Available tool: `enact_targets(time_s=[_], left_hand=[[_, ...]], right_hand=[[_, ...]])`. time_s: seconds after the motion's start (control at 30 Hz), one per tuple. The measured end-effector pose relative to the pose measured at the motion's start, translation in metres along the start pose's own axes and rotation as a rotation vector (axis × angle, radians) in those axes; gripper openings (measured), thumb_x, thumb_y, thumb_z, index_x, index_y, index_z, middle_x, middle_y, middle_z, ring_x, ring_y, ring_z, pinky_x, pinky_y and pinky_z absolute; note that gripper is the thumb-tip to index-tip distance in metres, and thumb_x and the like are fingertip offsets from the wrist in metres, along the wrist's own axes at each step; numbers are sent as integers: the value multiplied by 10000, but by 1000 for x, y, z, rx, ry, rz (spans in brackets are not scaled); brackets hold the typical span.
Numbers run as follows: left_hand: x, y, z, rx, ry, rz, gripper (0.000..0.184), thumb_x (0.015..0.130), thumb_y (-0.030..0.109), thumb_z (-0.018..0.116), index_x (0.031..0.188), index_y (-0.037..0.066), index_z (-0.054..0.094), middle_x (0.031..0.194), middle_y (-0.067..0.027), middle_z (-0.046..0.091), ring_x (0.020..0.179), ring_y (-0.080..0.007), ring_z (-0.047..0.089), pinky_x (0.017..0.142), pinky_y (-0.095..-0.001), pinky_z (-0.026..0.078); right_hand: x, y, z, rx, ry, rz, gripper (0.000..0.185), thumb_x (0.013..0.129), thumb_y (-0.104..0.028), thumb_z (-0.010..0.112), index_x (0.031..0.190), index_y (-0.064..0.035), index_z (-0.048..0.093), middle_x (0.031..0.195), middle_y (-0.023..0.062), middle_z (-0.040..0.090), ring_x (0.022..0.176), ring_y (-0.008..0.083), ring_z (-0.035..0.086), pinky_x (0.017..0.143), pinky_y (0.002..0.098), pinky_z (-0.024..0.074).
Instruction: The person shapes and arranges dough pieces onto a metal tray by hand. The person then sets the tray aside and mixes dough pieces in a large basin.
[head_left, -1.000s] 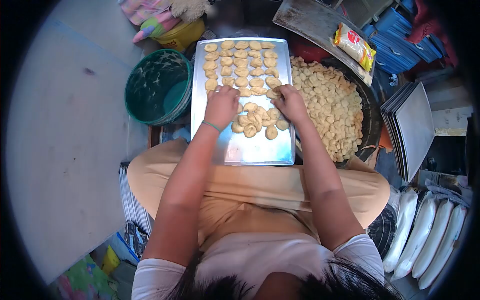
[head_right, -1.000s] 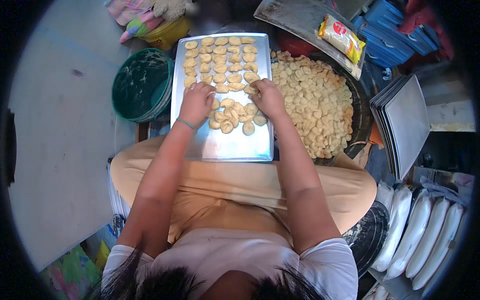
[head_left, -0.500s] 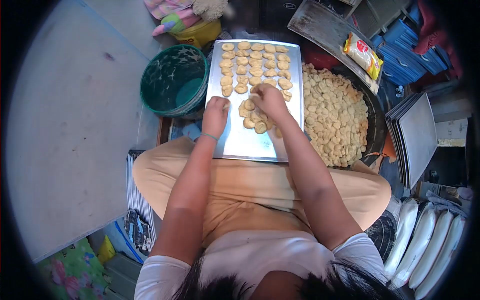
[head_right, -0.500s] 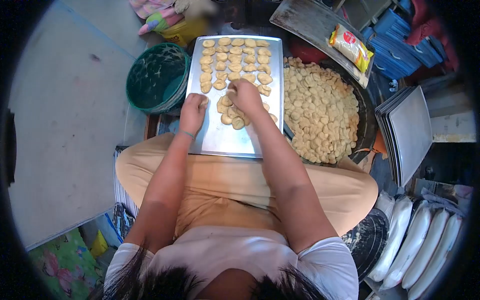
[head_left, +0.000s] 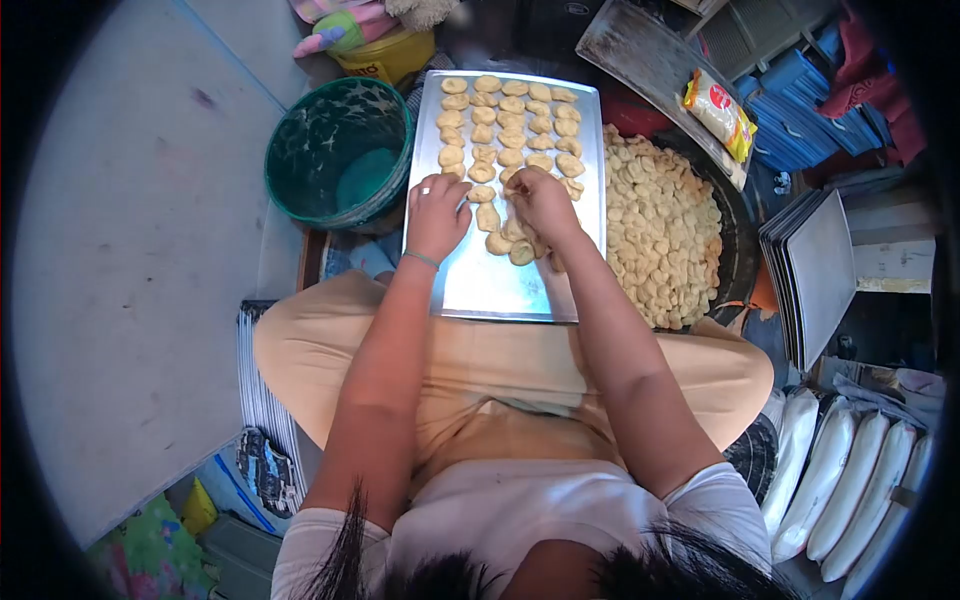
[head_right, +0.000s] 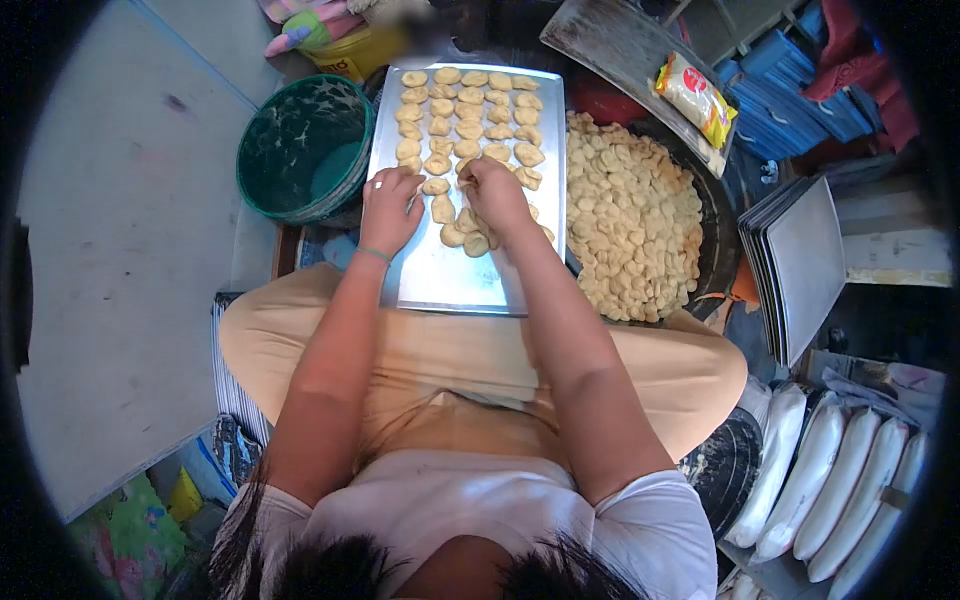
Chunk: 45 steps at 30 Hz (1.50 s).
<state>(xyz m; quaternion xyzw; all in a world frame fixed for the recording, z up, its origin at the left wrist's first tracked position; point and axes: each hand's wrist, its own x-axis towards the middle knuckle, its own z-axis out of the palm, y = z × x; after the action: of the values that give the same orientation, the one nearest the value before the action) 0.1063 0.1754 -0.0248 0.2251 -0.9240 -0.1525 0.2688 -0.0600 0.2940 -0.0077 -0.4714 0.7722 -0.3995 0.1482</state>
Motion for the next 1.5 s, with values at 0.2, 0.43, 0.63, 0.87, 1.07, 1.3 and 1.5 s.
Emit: enact_targets(time_s=[0.2,0.43,0.63,0.87,1.07,1.3,1.5], left_hand=[[6,-9,12,60,-48,-24,226,799,145,645,1019,100,672,1046,-58,617,1088,-267,543,930,-419,387],[22,-14,9,-54,108,-277,221,788,136,643,993,58,670,1021,-112,639,993,-309,599,879,-433,443],[40,-26,4,-28,-63,-289,267,791,117,655,1052,60,671,991,-142,669,943,-313,637,849,-417,474],[37,-42,6,-14,-110,-171,286,759,62,620,1033,102,691,1027,-76,658,979,-279,602,864,-426,418],[37,4,-5,-29,-70,-37,258,765,98,642,1010,143,707,1045,-63,636,1044,-292,559,916,-430,379],[28,3,18,14,-187,-26,220,776,82,662,989,111,707,957,-55,660,995,-279,584,885,-418,400],[35,36,15,-9,-193,68,293,800,104,633,1088,121,680,1166,-38,631,1100,-256,534,911,-408,380]], right_hand=[[-5,-8,-11,-52,33,-23,112,778,-116,695,858,-37,693,903,141,635,875,324,626,746,385,515],[-8,-36,9,-473,-238,139,255,770,-328,713,889,-102,715,1011,90,647,979,256,611,866,402,437],[-12,-38,17,-500,-275,142,228,754,-280,718,915,-119,711,1034,54,652,1066,214,574,898,384,411],[-19,-18,-14,147,61,157,196,788,-149,670,939,-27,645,818,119,677,763,276,659,700,371,518],[-9,11,-42,-33,45,120,179,803,-81,654,979,-58,675,932,142,667,846,281,655,754,378,516],[-14,29,-37,-222,-14,73,195,780,-99,668,970,-77,703,998,139,637,945,316,623,816,417,503],[-39,35,-46,-345,-184,24,331,734,-226,717,1024,-68,690,1013,167,658,929,314,633,810,390,514]])
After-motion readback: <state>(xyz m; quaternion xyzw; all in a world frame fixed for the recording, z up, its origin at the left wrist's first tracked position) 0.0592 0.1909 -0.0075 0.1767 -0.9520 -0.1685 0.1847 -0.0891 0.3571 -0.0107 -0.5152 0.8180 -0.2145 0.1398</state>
